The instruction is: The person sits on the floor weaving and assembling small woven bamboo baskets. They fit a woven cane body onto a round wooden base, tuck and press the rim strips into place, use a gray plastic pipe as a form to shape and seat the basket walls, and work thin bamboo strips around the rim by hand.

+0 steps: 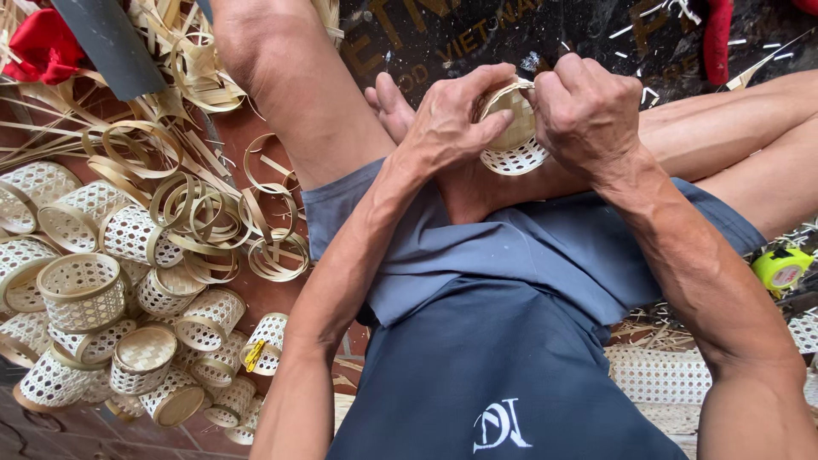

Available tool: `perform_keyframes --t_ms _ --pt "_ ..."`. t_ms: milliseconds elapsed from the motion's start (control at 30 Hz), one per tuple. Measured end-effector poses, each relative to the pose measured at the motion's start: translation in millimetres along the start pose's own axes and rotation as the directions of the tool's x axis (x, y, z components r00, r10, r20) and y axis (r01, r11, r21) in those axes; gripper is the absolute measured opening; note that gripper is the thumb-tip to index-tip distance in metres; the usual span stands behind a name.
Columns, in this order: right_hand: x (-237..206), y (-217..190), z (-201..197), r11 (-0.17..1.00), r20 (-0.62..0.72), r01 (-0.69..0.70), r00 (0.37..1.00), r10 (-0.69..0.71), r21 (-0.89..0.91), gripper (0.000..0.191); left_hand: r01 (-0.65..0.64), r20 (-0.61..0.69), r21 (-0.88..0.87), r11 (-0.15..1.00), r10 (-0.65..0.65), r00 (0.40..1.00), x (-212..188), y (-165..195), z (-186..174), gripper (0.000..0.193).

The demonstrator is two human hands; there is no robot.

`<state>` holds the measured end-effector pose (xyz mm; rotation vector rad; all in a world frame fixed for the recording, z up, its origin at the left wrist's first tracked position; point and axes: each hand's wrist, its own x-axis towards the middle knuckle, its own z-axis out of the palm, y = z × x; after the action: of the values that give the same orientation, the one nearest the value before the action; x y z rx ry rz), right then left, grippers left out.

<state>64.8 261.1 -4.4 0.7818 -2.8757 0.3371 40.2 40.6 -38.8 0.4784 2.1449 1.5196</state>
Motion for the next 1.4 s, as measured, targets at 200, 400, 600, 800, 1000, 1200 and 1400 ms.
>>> perform_keyframes --t_ms 200,400,600,800,1000,1200,1400 --pt "6.3 -1.9 -10.1 0.997 -0.012 0.060 0.998 -0.060 -0.049 0.023 0.001 0.098 -0.152 0.988 0.014 0.995 1.9 -10.3 -7.1 0.065" --pt "4.3 0.5 2.2 0.999 0.044 0.021 0.999 -0.019 -0.043 0.030 0.030 0.039 -0.032 0.999 -0.028 0.999 1.1 -17.2 3.3 0.058" --pt "17.5 2.5 -0.3 0.999 0.068 0.032 0.997 -0.030 -0.029 0.033 -0.218 -0.117 0.148 0.965 0.236 0.965 2.2 -20.0 10.5 0.053" --pt "36.8 -10.9 -26.8 1.000 0.047 -0.016 0.999 0.017 -0.008 0.020 -0.288 -0.148 0.174 0.942 0.314 0.938 -2.1 -4.0 -27.4 0.043" --pt "-27.8 25.8 -56.9 0.898 -0.040 -0.307 0.941 0.336 0.316 0.021 0.075 -0.828 -0.027 0.997 -0.064 0.557 -60.9 -8.1 -194.0 0.023" --pt "-88.8 33.2 -11.9 0.344 0.182 -0.529 0.709 0.681 0.776 0.034 0.470 -0.605 0.795 0.383 0.456 0.652 -37.9 -89.8 -202.9 0.051" --pt "-85.8 35.0 -16.5 0.182 0.163 -0.401 0.687 0.708 0.898 0.044 0.372 -0.709 -0.105 0.922 -0.332 0.622 -66.2 -20.9 -216.0 0.025"
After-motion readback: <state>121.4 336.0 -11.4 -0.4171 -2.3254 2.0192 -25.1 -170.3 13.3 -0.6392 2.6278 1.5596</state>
